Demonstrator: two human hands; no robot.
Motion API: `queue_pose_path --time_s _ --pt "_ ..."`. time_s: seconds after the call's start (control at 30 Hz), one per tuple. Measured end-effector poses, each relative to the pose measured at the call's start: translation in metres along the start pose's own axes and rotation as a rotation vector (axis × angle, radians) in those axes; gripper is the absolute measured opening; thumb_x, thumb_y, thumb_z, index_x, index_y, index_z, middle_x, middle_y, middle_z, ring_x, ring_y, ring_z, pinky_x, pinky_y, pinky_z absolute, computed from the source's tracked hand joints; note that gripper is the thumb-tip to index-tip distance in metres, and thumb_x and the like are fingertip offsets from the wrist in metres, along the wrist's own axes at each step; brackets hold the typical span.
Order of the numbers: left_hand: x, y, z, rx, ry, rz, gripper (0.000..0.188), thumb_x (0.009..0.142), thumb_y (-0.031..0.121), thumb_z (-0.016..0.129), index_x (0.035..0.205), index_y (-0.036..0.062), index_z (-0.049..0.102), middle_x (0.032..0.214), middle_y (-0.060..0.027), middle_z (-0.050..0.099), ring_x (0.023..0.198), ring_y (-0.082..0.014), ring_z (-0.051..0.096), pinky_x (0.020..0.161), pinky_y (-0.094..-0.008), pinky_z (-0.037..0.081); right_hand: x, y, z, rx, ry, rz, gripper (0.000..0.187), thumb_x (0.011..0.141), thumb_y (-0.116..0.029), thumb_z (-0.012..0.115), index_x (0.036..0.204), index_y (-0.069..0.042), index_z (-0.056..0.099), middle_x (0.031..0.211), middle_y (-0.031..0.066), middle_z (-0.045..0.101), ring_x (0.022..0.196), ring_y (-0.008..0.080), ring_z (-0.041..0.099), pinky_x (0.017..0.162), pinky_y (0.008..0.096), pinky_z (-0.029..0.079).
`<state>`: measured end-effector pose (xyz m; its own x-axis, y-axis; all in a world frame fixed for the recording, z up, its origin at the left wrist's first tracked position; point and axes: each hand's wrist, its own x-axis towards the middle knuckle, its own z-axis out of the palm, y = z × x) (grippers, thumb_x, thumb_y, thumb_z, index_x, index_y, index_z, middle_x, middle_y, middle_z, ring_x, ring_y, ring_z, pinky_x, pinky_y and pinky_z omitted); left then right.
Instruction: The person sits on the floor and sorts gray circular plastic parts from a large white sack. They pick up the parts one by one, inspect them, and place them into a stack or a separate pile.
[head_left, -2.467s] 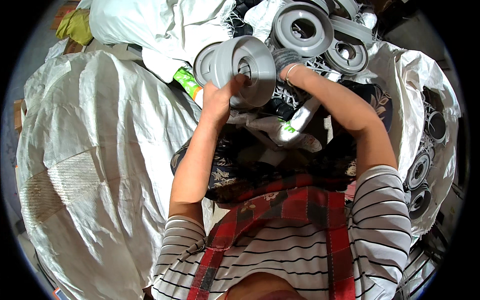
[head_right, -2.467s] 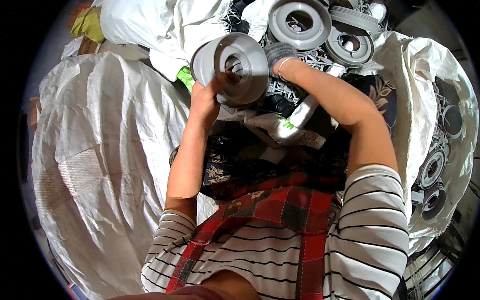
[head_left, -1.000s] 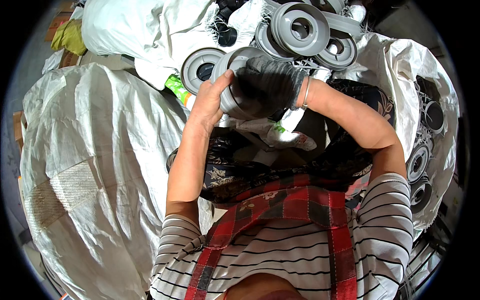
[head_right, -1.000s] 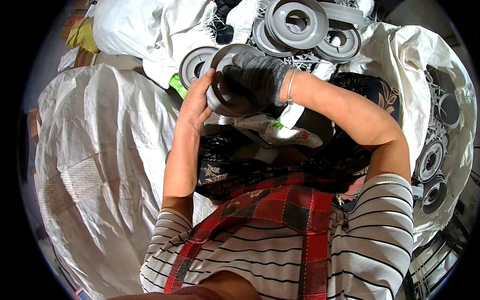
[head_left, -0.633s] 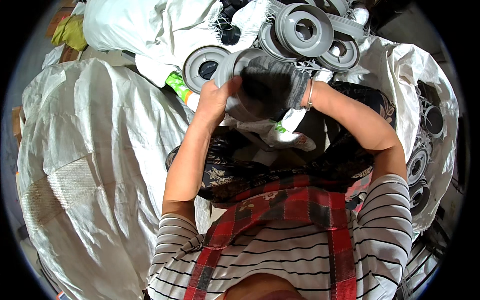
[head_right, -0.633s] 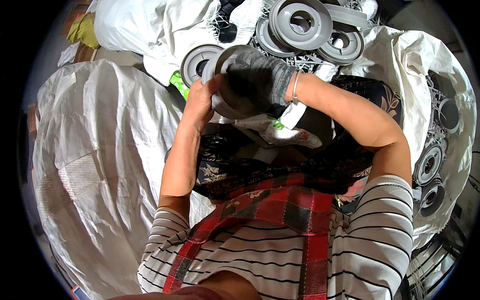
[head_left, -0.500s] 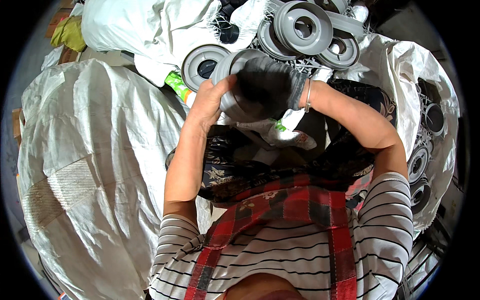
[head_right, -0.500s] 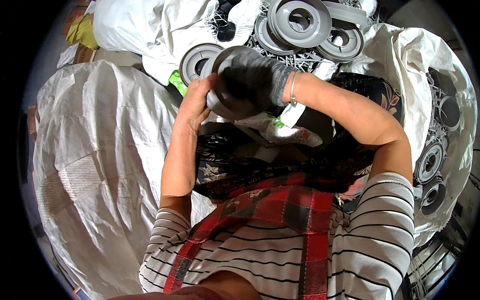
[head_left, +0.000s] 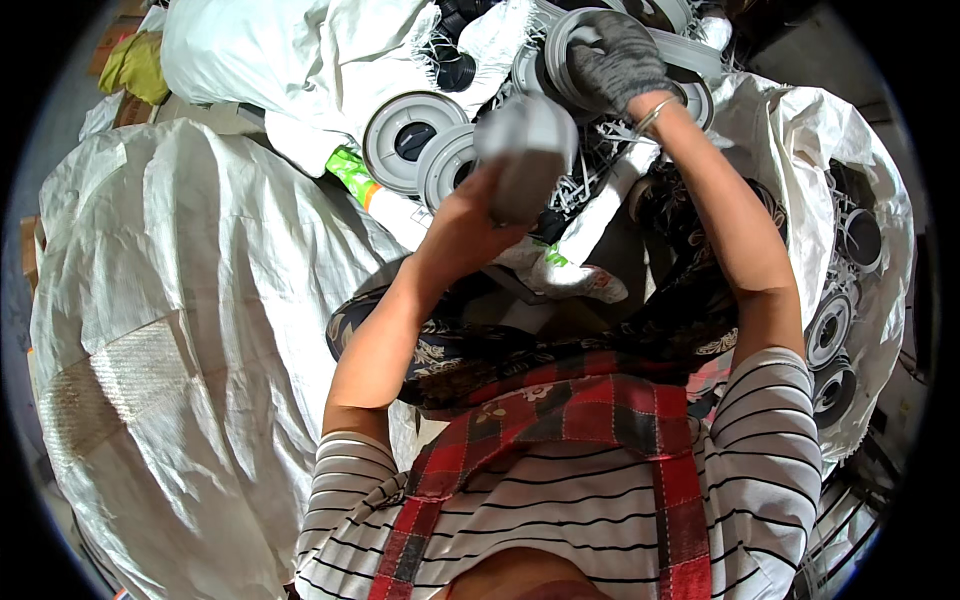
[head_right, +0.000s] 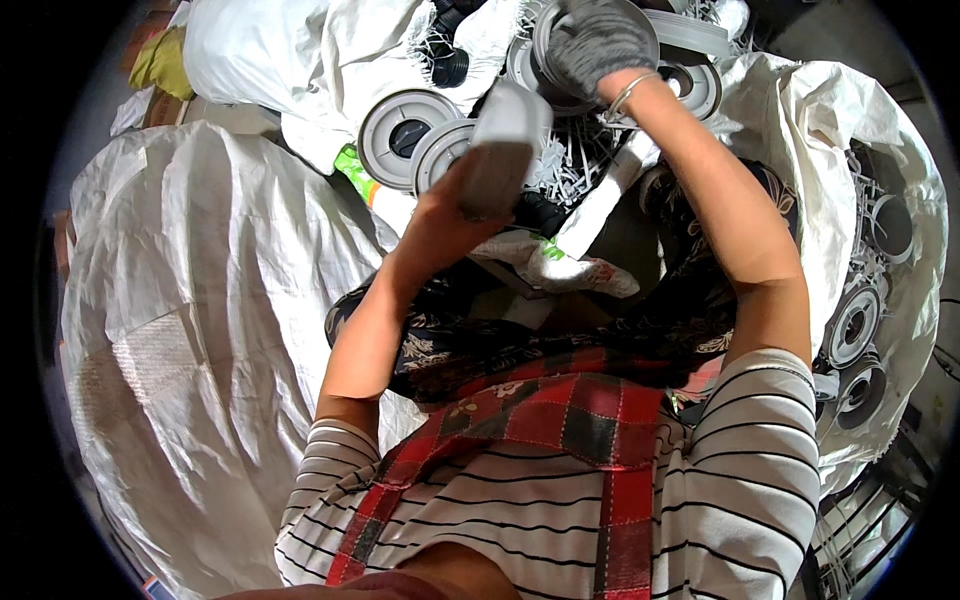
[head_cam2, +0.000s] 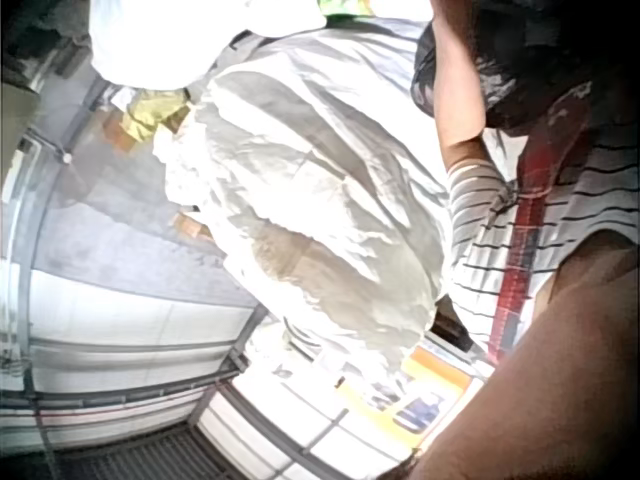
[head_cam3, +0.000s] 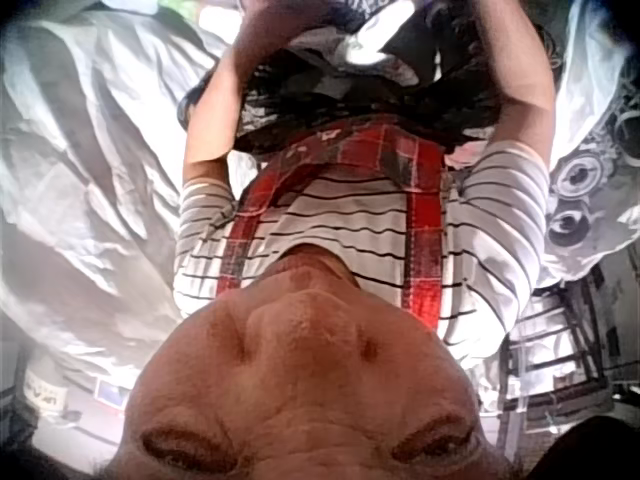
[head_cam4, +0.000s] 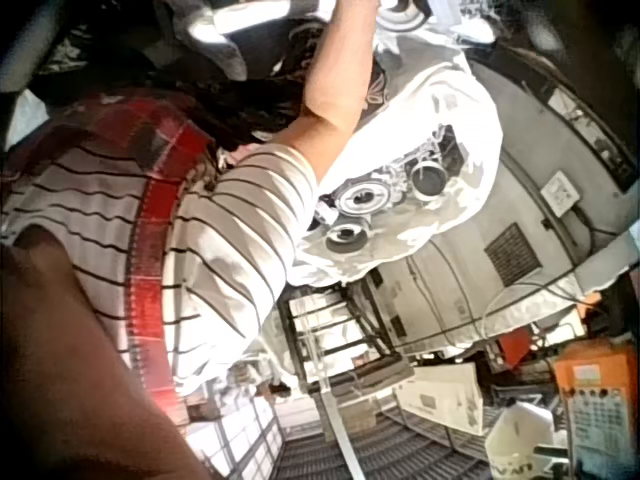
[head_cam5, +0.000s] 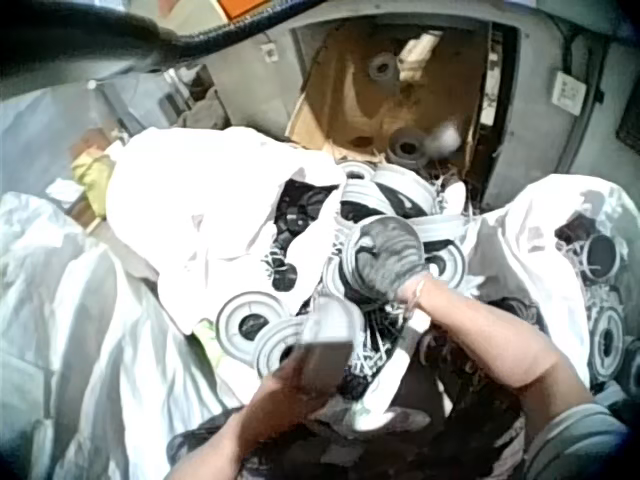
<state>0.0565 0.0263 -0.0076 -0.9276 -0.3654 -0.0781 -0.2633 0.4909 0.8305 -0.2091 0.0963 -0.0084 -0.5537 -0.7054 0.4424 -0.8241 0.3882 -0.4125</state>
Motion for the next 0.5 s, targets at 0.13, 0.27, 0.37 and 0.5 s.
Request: queue_pose_path --time_s 0.13,0.27,0.37,0.5 --pt "0.004 -0.021 0.013 0.444 -0.255 0.328 0.075 0.067 0.017 0.077 0.132 0.0021 0.042 0.132 -0.0218 0.045 0.126 -0.033 0.041 0.103 -0.0388 0.035 0.02 0.064 0.02 -0.344 0.168 0.044 0.045 0.075 -0.031 0.061 0.11 -0.005 0.053 0.102 0.0221 0.059 0.096 0.0372 0.056 0.083 0.0444 0.045" --pt "0.005 -0.012 0.011 0.125 -0.229 0.119 0.071 0.07 0.021 0.077 0.128 -0.0038 0.045 0.129 -0.0216 0.049 0.122 -0.0298 0.047 0.102 -0.0351 0.037 0.025 0.109 0.033 -0.224 -0.302 0.271 0.031 0.079 -0.025 0.054 0.102 -0.005 0.061 0.106 0.0226 0.06 0.099 0.0374 0.058 0.086 0.0434 0.046" --pt "0.012 -0.013 -0.003 -0.245 -0.026 -0.262 0.066 0.072 0.022 0.076 0.125 -0.0046 0.048 0.121 -0.018 0.055 0.113 -0.0244 0.054 0.096 -0.033 0.041 0.017 0.076 0.031 -0.205 -0.227 0.1 0.032 0.079 -0.028 0.055 0.099 -0.005 0.063 0.106 0.0214 0.061 0.1 0.0364 0.058 0.086 0.0434 0.046" --pt "0.025 0.005 -0.025 -0.83 0.307 -0.006 0.041 0.082 0.017 0.065 0.114 -0.0054 0.054 0.105 -0.0136 0.061 0.098 -0.0192 0.06 0.085 -0.0319 0.048 0.013 -0.005 0.025 -0.038 -0.397 -0.108 0.041 0.087 -0.038 0.045 0.108 -0.006 0.059 0.108 0.0202 0.06 0.101 0.0369 0.055 0.089 0.0427 0.043"
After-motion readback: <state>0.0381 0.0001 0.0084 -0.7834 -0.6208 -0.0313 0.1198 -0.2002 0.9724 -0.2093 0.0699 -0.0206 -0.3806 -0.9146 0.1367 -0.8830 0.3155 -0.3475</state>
